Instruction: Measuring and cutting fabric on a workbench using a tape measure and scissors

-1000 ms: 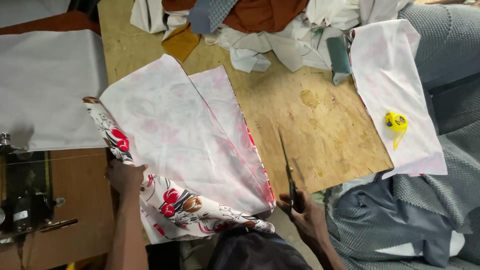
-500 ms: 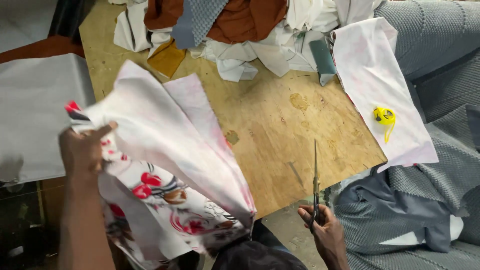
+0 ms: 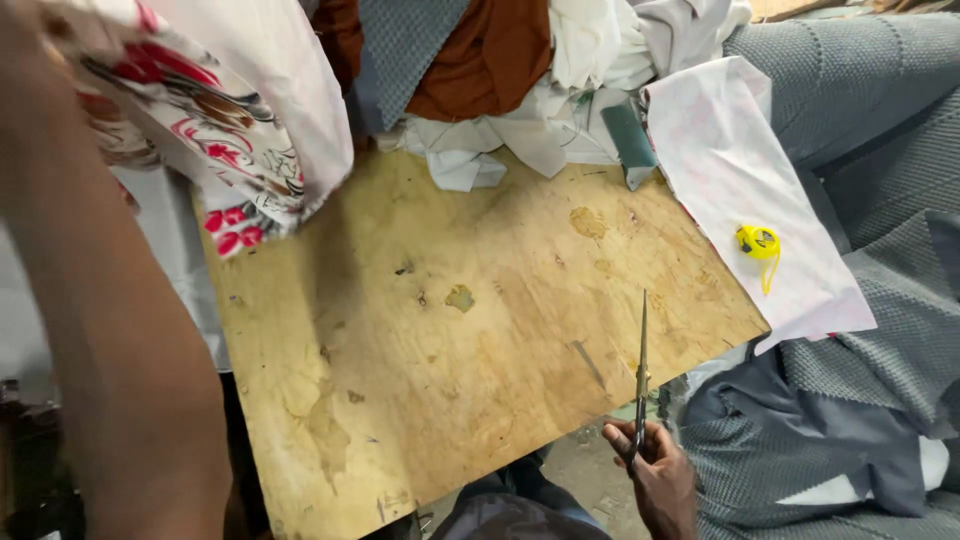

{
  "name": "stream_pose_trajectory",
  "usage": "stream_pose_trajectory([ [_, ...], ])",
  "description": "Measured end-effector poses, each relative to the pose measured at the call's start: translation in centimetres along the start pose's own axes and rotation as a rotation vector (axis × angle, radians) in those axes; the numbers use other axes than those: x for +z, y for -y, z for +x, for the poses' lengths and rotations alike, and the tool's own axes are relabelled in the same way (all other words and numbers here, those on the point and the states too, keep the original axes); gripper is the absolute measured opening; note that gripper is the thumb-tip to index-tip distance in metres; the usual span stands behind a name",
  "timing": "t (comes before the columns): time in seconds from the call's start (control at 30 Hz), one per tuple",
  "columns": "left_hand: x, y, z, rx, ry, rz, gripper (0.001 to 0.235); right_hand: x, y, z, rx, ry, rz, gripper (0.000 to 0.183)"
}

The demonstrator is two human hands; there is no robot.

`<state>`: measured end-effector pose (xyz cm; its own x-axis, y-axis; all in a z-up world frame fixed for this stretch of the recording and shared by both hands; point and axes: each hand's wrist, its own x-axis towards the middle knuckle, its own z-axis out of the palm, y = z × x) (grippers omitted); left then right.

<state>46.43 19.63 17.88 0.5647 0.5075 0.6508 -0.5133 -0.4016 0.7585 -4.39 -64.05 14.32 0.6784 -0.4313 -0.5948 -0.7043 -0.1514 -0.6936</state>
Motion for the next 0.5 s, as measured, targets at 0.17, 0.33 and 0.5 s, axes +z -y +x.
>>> stream_pose_trajectory([
  [0.17,10.8,4.9,-16.1,-0.638,-0.052,0.758,0.074,-2.1,-1.7,0.1,0.153,-0.013,0.025,0.041],
  [0.33,12.3,6.0,-28.3,-0.858,0.866,1.42,0.087,-4.8,-0.9,-1.2,0.257,-0.088,-0.152,0.042],
  [0.5,14.4,4.2,-33.9,-0.955,0.609,1.422,0.12,-7.3,-1.4,-0.4,0.32,-0.142,-0.112,0.044],
])
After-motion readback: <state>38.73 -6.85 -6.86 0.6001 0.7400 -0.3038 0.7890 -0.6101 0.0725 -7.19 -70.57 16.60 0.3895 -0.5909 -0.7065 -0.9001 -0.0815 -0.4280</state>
